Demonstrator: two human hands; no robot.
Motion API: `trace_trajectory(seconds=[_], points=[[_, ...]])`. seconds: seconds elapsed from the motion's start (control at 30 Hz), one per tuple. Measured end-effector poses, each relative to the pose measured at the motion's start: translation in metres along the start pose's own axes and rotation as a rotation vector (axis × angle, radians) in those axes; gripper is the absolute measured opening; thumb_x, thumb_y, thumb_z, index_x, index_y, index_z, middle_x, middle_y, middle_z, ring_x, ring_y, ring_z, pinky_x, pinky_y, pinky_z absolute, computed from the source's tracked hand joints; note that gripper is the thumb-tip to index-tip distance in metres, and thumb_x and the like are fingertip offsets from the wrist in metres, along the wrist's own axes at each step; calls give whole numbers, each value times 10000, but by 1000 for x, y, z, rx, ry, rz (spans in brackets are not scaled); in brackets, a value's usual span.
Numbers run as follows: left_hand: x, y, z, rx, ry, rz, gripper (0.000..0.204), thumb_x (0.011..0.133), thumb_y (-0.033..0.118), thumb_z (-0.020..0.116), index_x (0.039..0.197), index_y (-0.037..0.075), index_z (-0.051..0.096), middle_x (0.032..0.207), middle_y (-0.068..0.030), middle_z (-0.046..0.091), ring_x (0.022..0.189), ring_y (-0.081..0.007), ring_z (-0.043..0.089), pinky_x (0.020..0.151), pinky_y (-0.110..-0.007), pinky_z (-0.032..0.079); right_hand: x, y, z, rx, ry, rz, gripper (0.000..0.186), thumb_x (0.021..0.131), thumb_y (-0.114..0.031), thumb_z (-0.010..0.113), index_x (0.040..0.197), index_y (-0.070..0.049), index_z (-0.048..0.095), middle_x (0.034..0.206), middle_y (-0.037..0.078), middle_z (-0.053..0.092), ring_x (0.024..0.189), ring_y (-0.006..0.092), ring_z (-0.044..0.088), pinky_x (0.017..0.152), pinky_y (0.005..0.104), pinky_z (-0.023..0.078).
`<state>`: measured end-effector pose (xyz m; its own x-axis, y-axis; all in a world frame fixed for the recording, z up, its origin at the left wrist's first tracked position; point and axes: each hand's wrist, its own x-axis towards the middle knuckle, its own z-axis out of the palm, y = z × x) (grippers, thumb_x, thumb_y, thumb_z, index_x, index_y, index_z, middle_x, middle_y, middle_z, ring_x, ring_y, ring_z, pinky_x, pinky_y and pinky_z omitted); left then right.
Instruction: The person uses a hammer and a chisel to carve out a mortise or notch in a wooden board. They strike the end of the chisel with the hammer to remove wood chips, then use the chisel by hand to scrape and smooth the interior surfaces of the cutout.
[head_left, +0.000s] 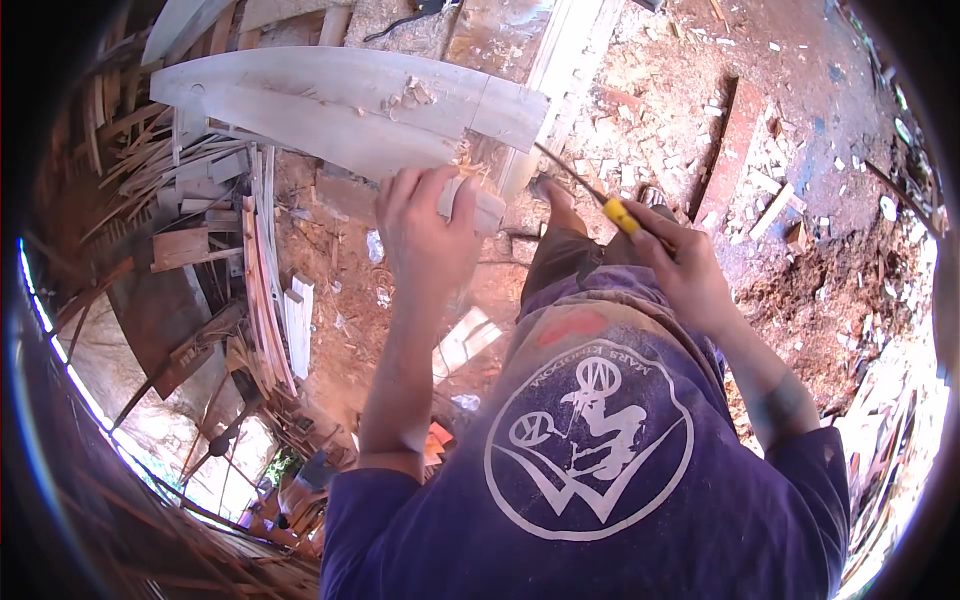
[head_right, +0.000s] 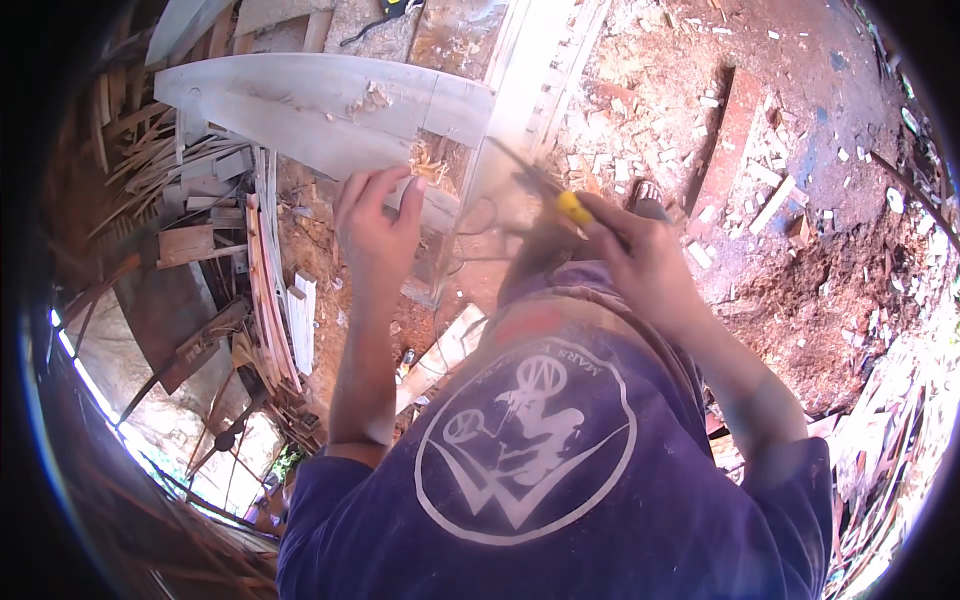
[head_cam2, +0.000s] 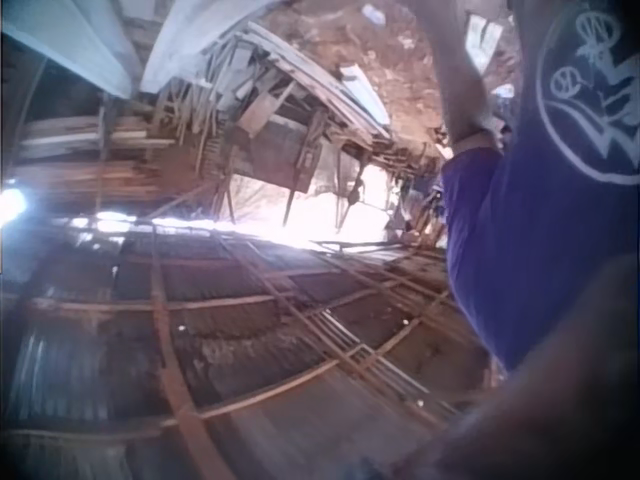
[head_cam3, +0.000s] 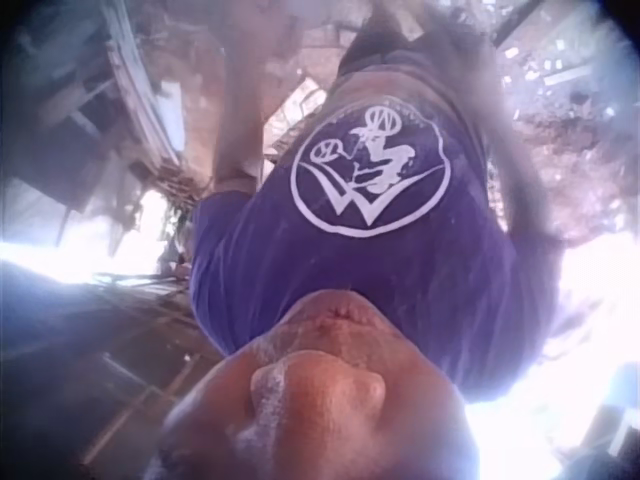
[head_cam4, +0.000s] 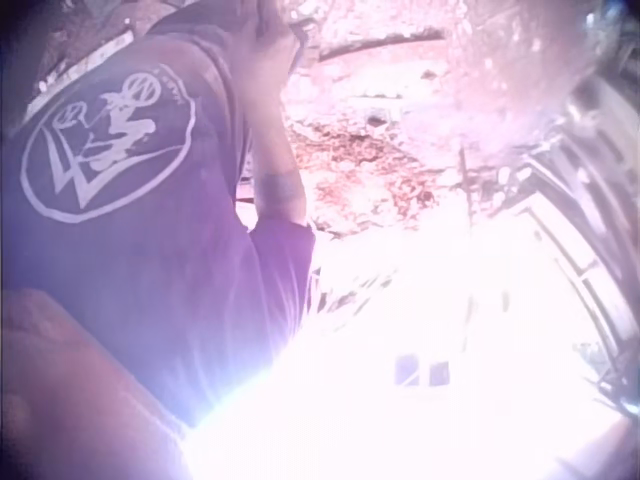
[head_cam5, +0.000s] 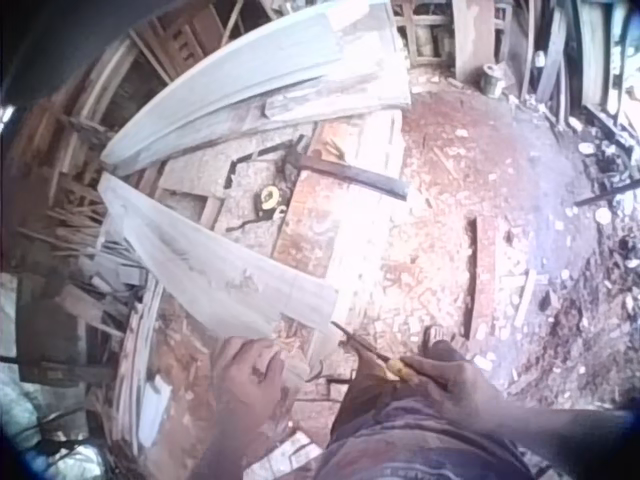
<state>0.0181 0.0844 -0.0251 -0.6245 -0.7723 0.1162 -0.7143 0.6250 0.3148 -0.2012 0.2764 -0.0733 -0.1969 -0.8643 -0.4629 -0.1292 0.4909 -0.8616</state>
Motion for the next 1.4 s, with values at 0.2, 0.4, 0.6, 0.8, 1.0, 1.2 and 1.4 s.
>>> trace_trajectory(seconds=[0.2, 0.4, 0.6, 0.8, 1.0, 1.2, 1.4], points=[[31, 7, 15, 224, -452, -121, 168, 897, 152, 662, 929, 9, 745, 993, -163, 687, 964, -367, 652, 892, -466, 511, -6, -5, -15, 28, 28, -5, 380, 1037, -133, 592, 1390, 6, 616, 942, 75, 737, 826, 67, 602, 752, 258, 508], [18, -14, 32, 124, -222, -80, 122, 885, 99, 647, 881, 4, 725, 902, -171, 651, 832, -383, 641, 790, -482, 500, -3, 4, 12, 113, 52, -184, 376, 972, -109, 669, 1343, -49, 666, 787, 166, 727, 614, 131, 631, 613, 335, 507], [-2, -11, 47, 34, 52, -128, 63, 853, 39, 685, 858, -17, 712, 809, -140, 616, 682, -316, 622, 633, -433, 472, -8, 8, 14, 114, -36, -131, 375, 978, -115, 662, 1350, -75, 665, 760, 199, 704, 625, 151, 672, 629, 336, 519], [-9, -22, 51, -44, 127, -99, 91, 869, 18, 684, 933, -11, 741, 848, -119, 643, 662, -248, 613, 612, -375, 465, -7, 1, 4, -4, -142, -51, 391, 1001, -134, 649, 1364, 8, 638, 1017, 122, 757, 913, 123, 682, 835, 301, 539], [-22, -59, 12, -373, 287, -274, 153, 994, 95, 633, 1046, 3, 743, 935, -58, 650, 751, -130, 591, 653, -297, 464, -11, -14, 0, -76, -157, -192, 391, 972, -113, 669, 1351, -14, 661, 924, 147, 743, 780, 144, 682, 731, 339, 535], [-55, -77, -10, -394, 412, -459, 169, 1013, 113, 617, 1050, -5, 731, 997, -60, 638, 862, -142, 601, 764, -290, 489, -5, -20, 0, -57, -113, -288, 388, 954, -98, 675, 1335, -25, 676, 870, 200, 738, 707, 209, 686, 677, 391, 531], [-65, -80, -13, -351, 418, -443, 176, 1012, 125, 625, 1057, -11, 727, 1006, -66, 626, 865, -149, 593, 778, -291, 488, -2, -11, 4, -85, -85, -389, 377, 975, -99, 633, 1326, 39, 653, 782, 222, 692, 650, 223, 666, 643, 378, 535]])
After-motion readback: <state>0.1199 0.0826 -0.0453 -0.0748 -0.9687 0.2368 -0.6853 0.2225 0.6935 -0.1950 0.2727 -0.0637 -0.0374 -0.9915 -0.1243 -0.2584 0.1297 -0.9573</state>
